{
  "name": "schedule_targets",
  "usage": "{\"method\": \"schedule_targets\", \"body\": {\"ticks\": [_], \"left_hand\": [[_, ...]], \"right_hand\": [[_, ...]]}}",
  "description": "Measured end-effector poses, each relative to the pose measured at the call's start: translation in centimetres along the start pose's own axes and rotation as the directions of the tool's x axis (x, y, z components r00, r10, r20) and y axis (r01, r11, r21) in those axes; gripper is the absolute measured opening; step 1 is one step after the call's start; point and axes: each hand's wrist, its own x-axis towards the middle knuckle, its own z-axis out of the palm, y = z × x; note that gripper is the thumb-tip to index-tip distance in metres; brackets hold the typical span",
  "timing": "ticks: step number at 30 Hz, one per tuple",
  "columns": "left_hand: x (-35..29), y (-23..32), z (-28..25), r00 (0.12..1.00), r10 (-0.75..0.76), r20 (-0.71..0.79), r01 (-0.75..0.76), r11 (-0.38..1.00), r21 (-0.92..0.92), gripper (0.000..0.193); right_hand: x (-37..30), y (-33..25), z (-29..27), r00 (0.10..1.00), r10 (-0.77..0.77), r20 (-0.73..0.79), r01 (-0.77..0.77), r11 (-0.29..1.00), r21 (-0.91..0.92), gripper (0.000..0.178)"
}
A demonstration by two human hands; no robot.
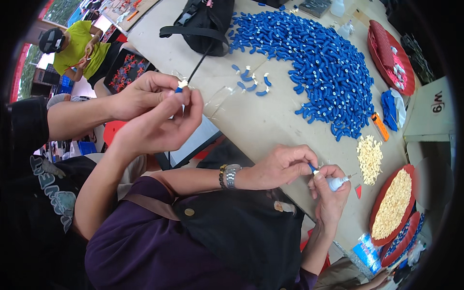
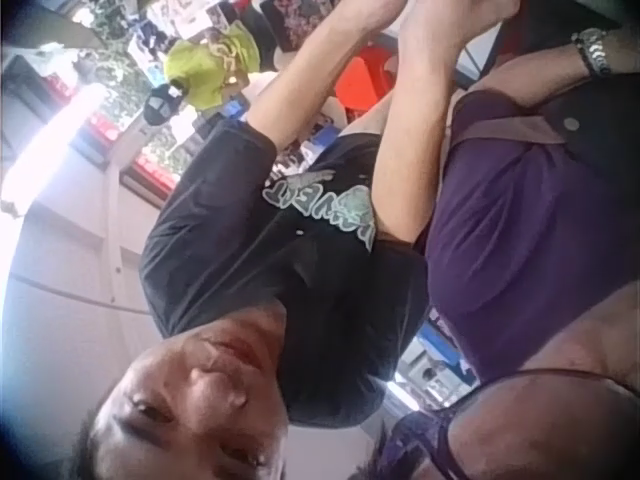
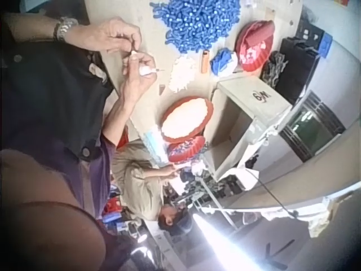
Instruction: The person applies glue from a bottle to blue plastic pieces, then attaches small white plastic components to them by hand.
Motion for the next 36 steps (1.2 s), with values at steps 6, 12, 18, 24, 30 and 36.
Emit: {"method": "schedule_targets", "body": {"ticks": [6,12,18,24,30,36], "left_hand": [[-0.3,0.5,-0.7,0.997,-0.023,0.078,0.027,0.998,-0.053,0.009],[-0.1,-0.5,-0.8,0.994,0.006,0.112,0.003,0.997,-0.076,0.008],[-0.1,-0.6,-0.8,0.987,-0.076,0.144,0.097,0.985,-0.143,0.005],[-0.2,-0.6,-0.9,0.989,-0.068,0.130,0.091,0.980,-0.179,0.006],[-0.1,-0.8,-1.0,0.993,-0.052,0.103,0.071,0.980,-0.184,0.006],[-0.3,-0.9,-1.0,0.997,-0.032,0.077,0.042,0.990,-0.135,0.006]], "right_hand": [[0.1,-0.1,-0.3,0.999,0.015,0.043,-0.012,0.998,-0.054,0.009],[0.4,-0.2,-0.2,0.999,0.012,0.053,-0.009,0.999,-0.039,0.009],[0.5,-0.1,0.0,0.998,0.032,0.059,-0.029,0.998,-0.054,0.008],[0.6,0.0,0.1,0.997,0.047,0.067,-0.043,0.997,-0.058,0.009],[0.7,0.2,0.2,0.997,0.042,0.064,-0.040,0.999,-0.036,0.010],[0.7,0.3,0.4,0.997,0.044,0.061,-0.043,0.999,-0.028,0.010]]}}
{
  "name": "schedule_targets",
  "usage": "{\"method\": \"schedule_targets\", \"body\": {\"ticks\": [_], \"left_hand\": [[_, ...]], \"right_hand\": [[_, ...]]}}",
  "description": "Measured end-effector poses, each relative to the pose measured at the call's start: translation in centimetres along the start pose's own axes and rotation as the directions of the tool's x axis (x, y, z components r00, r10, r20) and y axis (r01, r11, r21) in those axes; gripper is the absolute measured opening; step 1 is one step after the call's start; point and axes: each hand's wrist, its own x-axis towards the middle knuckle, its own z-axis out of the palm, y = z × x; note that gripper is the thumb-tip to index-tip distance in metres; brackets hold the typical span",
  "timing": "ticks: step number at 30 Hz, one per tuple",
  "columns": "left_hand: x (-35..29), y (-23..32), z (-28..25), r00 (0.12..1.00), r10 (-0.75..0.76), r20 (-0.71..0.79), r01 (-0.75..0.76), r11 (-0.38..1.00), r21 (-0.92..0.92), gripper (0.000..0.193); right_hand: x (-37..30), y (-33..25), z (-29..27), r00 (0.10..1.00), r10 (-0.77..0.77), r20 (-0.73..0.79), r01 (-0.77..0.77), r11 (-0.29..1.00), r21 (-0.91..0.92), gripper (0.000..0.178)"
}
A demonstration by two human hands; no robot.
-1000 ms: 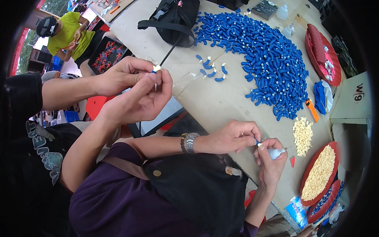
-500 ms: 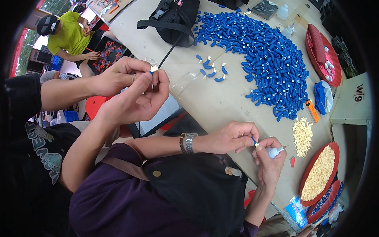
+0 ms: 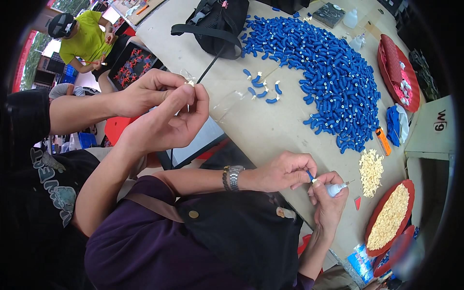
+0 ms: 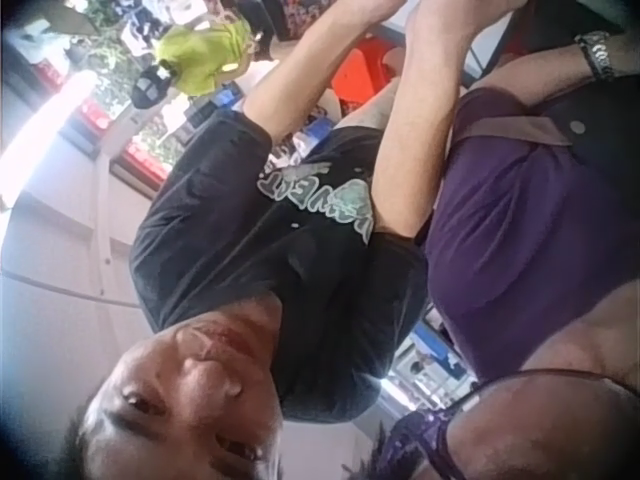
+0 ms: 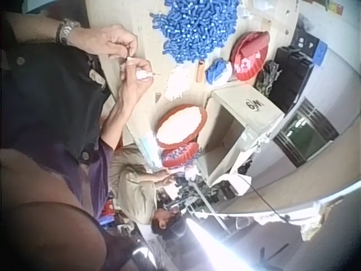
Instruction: The person applies glue from a bottle to blue plastic pieces, then attaches small white plastic components to them by hand.
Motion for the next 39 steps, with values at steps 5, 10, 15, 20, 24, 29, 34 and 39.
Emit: {"method": "schedule_targets", "body": {"ticks": [5,10,15,20,24,29,34,39], "left_hand": [[-0.3,-0.1,0.0,1.000,0.019,-0.017,-0.019,1.000,0.025,0.007],[-0.4,-0.9,0.3,0.999,0.038,-0.017,-0.037,0.997,0.073,0.007],[-0.2,-1.4,0.2,0.999,-0.007,-0.044,0.009,0.999,0.040,0.007],[-0.6,-1.1,0.2,0.981,-0.022,-0.192,0.020,1.000,-0.008,0.005],[0.1,-1.6,0.2,0.993,-0.064,-0.096,0.056,0.995,-0.086,0.009],[0.1,-2.1,0.2,0.994,-0.055,-0.098,0.044,0.993,-0.107,0.012],[0.0,-2.4,0.2,0.993,-0.050,-0.104,0.040,0.994,-0.097,0.013],[-0.2,-2.4,0.1,0.992,-0.013,-0.129,0.004,0.997,-0.074,0.012]], "right_hand": [[-0.1,0.1,0.3,1.000,0.008,-0.006,-0.008,1.000,-0.004,0.010],[-0.4,0.2,0.0,1.000,0.008,-0.008,-0.008,1.000,0.009,0.010],[-0.2,0.5,0.1,0.998,0.009,-0.056,-0.005,0.997,0.074,0.009],[1.2,0.1,0.2,0.995,0.088,0.056,-0.090,0.995,0.039,0.006],[0.8,-1.4,0.2,0.991,0.116,-0.064,-0.121,0.990,-0.072,0.006],[0.7,-1.4,0.0,0.996,0.076,-0.039,-0.079,0.991,-0.105,0.009],[0.5,-1.5,0.0,0.997,0.066,-0.026,-0.069,0.991,-0.119,0.009],[0.6,-1.3,0.2,1.000,0.026,-0.001,-0.026,0.989,-0.145,0.009]]}}
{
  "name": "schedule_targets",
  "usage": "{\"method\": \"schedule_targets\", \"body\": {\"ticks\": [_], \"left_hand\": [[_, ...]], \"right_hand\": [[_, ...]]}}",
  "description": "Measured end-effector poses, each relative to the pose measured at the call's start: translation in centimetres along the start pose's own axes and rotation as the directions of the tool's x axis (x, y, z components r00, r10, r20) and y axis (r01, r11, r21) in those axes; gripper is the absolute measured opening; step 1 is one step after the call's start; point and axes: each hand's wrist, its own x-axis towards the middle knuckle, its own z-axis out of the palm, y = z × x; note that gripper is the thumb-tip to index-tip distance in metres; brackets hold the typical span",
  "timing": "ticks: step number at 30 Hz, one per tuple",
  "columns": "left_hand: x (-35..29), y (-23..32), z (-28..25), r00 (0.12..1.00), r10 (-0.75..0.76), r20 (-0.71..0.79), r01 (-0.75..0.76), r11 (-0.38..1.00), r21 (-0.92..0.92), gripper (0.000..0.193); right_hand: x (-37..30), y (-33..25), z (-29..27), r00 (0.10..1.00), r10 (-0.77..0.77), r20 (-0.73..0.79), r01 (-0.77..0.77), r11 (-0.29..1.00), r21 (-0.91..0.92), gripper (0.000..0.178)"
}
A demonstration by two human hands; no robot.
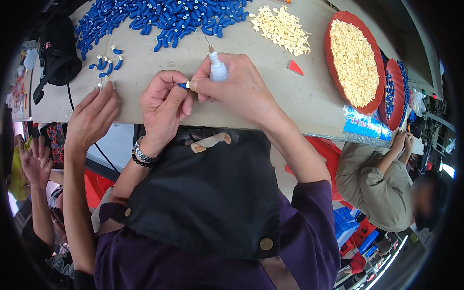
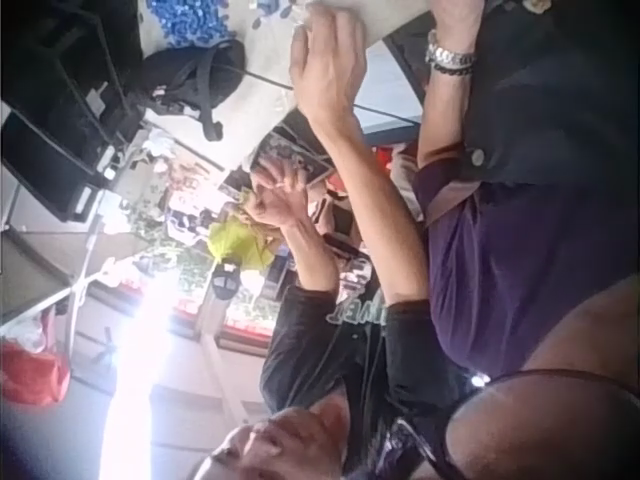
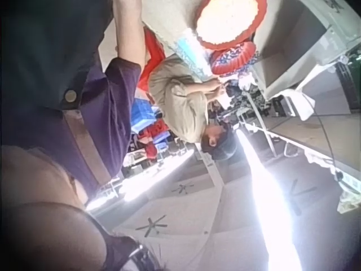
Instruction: The person applies glue from a bottle to blue plastic pieces, then attaches small white plastic components to them by hand.
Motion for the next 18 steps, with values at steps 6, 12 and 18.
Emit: {"method": "schedule_targets", "body": {"ticks": [6,12,18], "left_hand": [[0.0,-0.5,0.2,0.998,0.066,0.001,-0.066,0.995,0.069,0.009],[0.3,-0.3,0.1,0.995,0.095,-0.038,-0.090,0.989,0.121,0.008],[0.2,0.3,0.4,0.997,-0.048,-0.067,0.054,0.994,0.092,0.007]], "right_hand": [[-0.1,0.4,-0.2,0.999,0.036,0.005,-0.036,0.999,0.027,0.009],[0.4,0.5,0.3,1.000,0.023,-0.001,-0.023,0.997,0.074,0.010],[0.1,0.8,0.7,0.996,0.049,-0.074,-0.035,0.985,0.169,0.006]]}}
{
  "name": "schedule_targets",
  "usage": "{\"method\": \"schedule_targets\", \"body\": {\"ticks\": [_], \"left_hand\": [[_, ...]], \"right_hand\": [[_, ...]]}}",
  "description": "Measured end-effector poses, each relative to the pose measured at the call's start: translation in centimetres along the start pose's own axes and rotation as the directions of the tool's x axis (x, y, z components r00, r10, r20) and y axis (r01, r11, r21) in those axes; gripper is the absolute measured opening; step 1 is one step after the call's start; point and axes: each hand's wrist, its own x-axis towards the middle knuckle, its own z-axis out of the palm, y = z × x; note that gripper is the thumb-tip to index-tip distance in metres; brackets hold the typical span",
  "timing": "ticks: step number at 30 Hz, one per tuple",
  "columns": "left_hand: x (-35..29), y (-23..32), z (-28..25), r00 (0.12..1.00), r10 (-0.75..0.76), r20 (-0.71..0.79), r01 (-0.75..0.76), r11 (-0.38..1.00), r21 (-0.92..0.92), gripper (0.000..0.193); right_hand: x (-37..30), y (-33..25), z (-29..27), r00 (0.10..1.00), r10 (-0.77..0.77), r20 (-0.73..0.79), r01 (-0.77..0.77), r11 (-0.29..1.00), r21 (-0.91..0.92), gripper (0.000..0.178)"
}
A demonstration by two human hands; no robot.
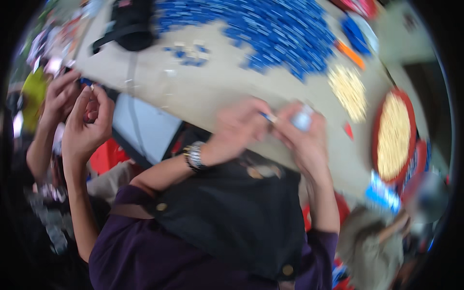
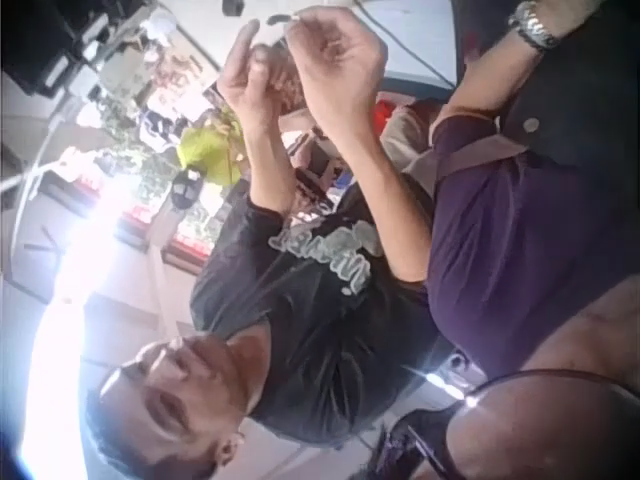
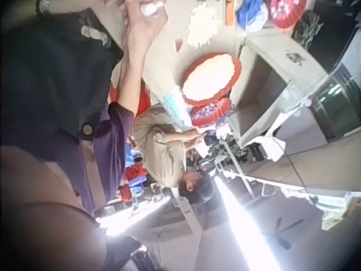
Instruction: The person applies glue from a bottle to blue plastic pieces, then attaches small white plastic components to them by hand.
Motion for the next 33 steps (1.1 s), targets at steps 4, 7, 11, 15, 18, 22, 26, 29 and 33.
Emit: {"method": "schedule_targets", "body": {"ticks": [4,7,11,15,18,22,26,29,33], "left_hand": [[0.2,0.6,-0.1,0.996,0.082,0.031,-0.080,0.995,-0.066,0.006],[0.5,1.8,-1.5,0.913,0.407,-0.020,-0.376,0.861,0.342,0.004],[1.4,4.0,-5.0,0.705,0.706,0.072,-0.470,0.389,0.792,0.012],[2.0,4.8,-7.3,0.670,0.738,0.082,-0.351,0.218,0.911,0.008],[1.5,4.6,-8.4,0.764,0.607,-0.220,-0.337,0.665,0.666,0.006],[0.5,5.8,-8.7,0.864,0.280,-0.417,-0.284,0.957,0.054,0.007],[-0.9,5.8,-7.2,0.931,0.106,-0.350,-0.187,0.961,-0.205,0.012],[-1.3,5.4,-5.7,0.963,0.082,-0.258,-0.137,0.969,-0.204,0.013],[-1.7,4.5,-5.4,0.979,0.133,-0.153,-0.148,0.985,-0.090,0.011]], "right_hand": [[-0.3,-0.4,-0.2,0.998,-0.030,-0.062,0.021,0.991,-0.134,0.008],[-0.3,-0.8,-0.1,0.987,-0.119,-0.110,0.096,0.977,-0.189,0.018],[0.0,-1.1,-0.3,0.969,-0.240,-0.053,0.230,0.962,-0.148,0.023],[0.1,-0.8,0.3,0.963,-0.265,-0.047,0.257,0.957,-0.132,0.022],[0.0,-0.8,0.8,0.972,-0.232,-0.045,0.227,0.969,-0.101,0.020],[-0.1,-0.5,1.0,0.976,-0.217,-0.028,0.213,0.971,-0.105,0.018],[0.3,-1.0,3.0,0.976,-0.217,-0.009,0.214,0.966,-0.147,0.018],[1.1,-1.5,4.5,0.979,-0.203,-0.018,0.199,0.971,-0.129,0.017],[1.9,-1.8,5.6,0.983,-0.113,0.148,0.111,0.994,0.025,0.014]]}}
